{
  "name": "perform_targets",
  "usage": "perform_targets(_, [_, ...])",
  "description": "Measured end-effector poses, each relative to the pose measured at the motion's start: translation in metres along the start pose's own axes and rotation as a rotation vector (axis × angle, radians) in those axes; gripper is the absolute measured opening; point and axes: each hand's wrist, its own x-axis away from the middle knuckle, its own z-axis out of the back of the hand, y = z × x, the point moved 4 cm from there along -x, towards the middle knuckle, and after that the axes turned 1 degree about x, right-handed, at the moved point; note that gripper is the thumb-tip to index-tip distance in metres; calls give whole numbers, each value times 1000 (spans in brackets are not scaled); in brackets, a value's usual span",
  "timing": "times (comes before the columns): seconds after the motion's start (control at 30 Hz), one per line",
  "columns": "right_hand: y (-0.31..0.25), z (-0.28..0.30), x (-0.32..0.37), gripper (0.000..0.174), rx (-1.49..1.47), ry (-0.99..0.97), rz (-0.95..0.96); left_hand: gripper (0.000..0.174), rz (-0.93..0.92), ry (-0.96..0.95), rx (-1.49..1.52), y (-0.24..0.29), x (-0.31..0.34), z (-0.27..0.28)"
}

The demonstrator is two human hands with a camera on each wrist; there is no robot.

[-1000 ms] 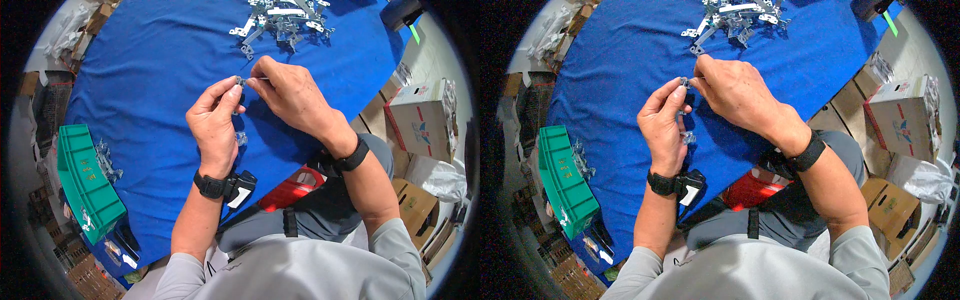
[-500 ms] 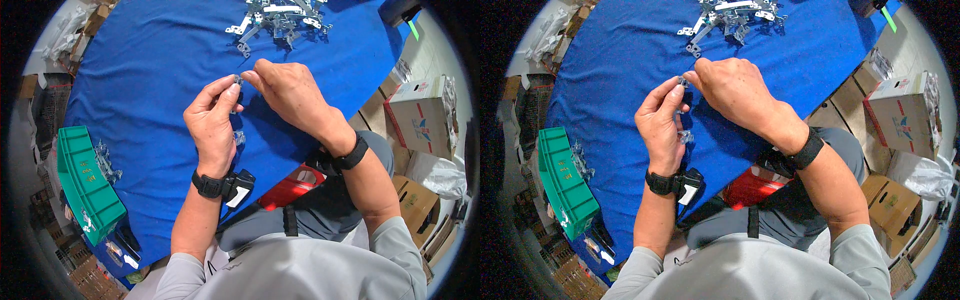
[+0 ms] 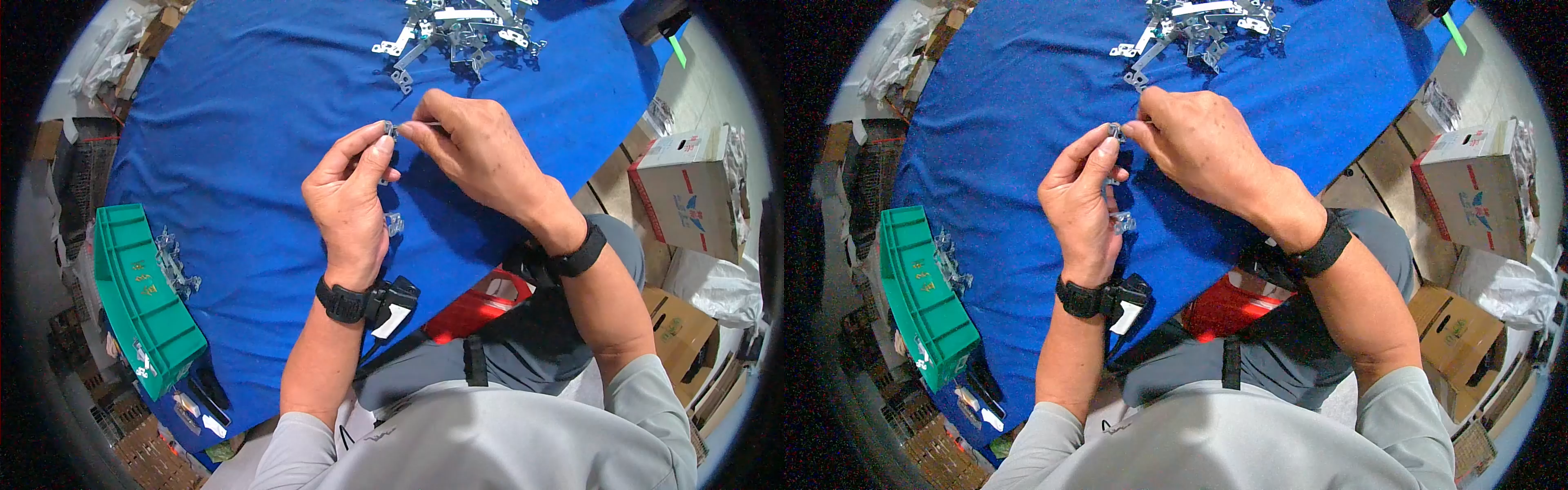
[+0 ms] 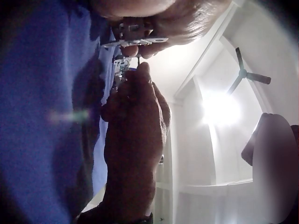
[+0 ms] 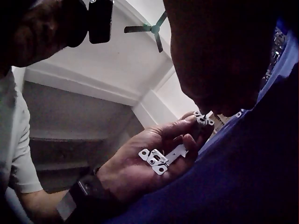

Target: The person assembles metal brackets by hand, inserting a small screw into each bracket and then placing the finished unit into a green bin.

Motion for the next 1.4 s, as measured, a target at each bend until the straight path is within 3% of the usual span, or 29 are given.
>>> perform_targets(0.07, [-2,0,1,25,-150,178,95,18,-3,-2,0,-1,0,0])
perform_targets(0.2, [-4,5,1,24,-174,129,66,20,-3,11,-10,0,1,0])
perform_targets(0.27, [-1,3,-1,26,-4,-52,-39,19,5,14,-26,0,0,0])
perform_targets(0.47, [-4,3,0,30,-194,162,66,19,1,17,3,0,0,-1])
perform_targets(0.57, [-1,3,0,22,-54,14,-27,18,-2,4,15,-1,0,1])
perform_targets(0.7, [1,1,0,23,-34,15,-28,18,20,12,-10,1,1,0])
perform_targets(0.77, [-1,1,0,25,-200,156,79,18,26,16,-5,0,1,0])
perform_targets(0.9, [-4,7,1,24,-204,127,38,17,4,8,-2,1,1,0])
perform_targets(0.97, [1,5,-1,24,-6,-25,-36,18,6,12,-6,0,1,0])
perform_targets(1.17, [-4,4,0,24,-259,109,-1,20,11,21,8,0,1,0])
perform_targets(1.27, [2,2,0,23,-27,2,-22,19,6,43,-13,-1,1,1])
perform_targets(1.4, [0,-2,2,23,-196,80,0,18,35,23,-15,0,1,1])
